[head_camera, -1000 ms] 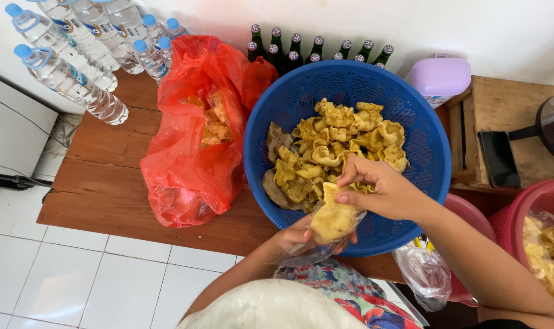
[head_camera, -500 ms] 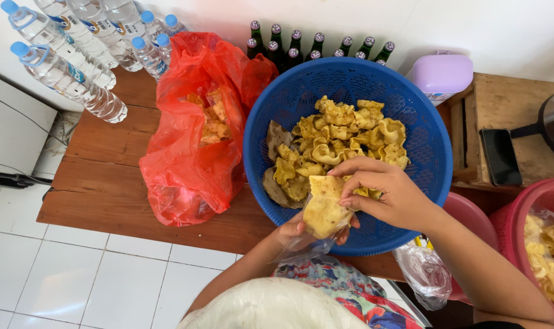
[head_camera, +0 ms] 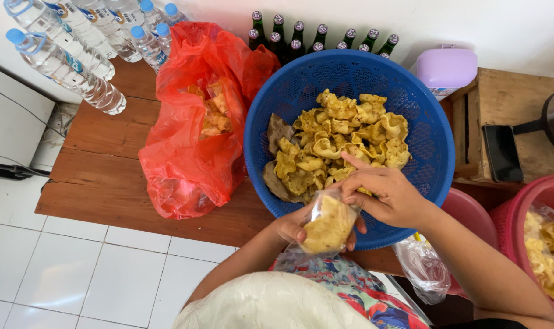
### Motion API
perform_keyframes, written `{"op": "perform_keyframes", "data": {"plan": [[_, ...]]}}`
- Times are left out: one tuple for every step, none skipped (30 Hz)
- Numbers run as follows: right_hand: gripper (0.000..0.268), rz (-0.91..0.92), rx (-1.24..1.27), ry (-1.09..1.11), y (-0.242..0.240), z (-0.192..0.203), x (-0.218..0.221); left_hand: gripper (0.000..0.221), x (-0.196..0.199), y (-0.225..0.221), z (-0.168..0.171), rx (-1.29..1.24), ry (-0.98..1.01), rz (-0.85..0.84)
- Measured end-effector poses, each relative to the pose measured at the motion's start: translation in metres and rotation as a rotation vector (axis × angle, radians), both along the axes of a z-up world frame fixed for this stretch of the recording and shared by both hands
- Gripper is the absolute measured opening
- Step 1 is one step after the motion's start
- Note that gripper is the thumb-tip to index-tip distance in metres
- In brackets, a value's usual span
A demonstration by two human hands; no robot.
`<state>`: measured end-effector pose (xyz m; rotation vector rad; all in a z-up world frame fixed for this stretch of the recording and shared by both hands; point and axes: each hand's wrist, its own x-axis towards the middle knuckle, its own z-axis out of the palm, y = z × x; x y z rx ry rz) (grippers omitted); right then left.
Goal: The person repeatedly picks fried snack pieces from a blue basket and places them into small clear plastic bags. They arrange the snacks inside each bag, then set the filled bags into a pink basket. The process continues throughout the clip.
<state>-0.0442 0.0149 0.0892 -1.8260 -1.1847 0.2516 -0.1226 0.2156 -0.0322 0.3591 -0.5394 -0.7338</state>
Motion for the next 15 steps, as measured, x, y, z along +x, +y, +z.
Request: {"op": "perform_keyframes", "data": {"plan": [[0.008,0.008,0.001,0.036,0.000,-0.002,0.001,0.131,-0.001,0.000,0.001,0.001,-0.001,-0.016],[0.007,0.029,-0.017,0.080,0.001,-0.003,0.001,0.130,-0.001,0.000,0.001,0.001,-0.003,-0.032],[0.006,0.052,-0.034,0.123,0.003,-0.003,0.002,0.130,-0.001,0.001,0.002,0.002,-0.004,-0.048],[0.007,0.074,-0.051,0.167,0.003,-0.002,0.004,0.132,0.001,0.002,0.003,0.078,-0.044,-0.002],[0.010,0.086,-0.040,0.137,0.002,0.002,0.006,0.135,0.005,0.004,0.004,0.155,-0.086,0.045],[0.014,0.097,-0.029,0.108,0.000,0.008,0.007,0.138,0.008,0.006,0.005,0.232,-0.128,0.091],[0.018,0.108,-0.018,0.078,-0.002,0.013,0.008,0.135,0.011,0.009,0.006,0.295,-0.175,0.175],[0.023,0.108,-0.043,0.038,-0.003,0.018,0.006,0.133,0.013,0.013,0.007,0.356,-0.222,0.259],[0.028,0.110,-0.069,-0.001,-0.004,0.021,0.002,0.130,0.014,0.016,0.008,0.417,-0.267,0.345],[0.033,0.111,-0.094,-0.040,-0.003,0.023,-0.001,0.129,0.016,0.017,0.009,0.463,-0.325,0.392],[0.034,0.115,-0.114,-0.080,-0.001,0.023,-0.005,0.128,0.017,0.017,0.010,0.508,-0.381,0.437],[0.036,0.119,-0.134,-0.120,0.003,0.020,-0.009,0.127,0.017,0.016,0.011,0.553,-0.437,0.481],[0.037,0.122,-0.154,-0.160,0.006,0.017,-0.013,0.125,0.017,0.013,0.012,0.582,-0.418,0.485],[0.036,0.132,-0.192,-0.177,0.007,0.013,-0.016,0.124,0.017,0.008,0.013,0.611,-0.399,0.489],[0.036,0.143,-0.229,-0.195,0.008,0.008,-0.019,0.122,0.017,0.004,0.014,0.642,-0.380,0.493]]}}
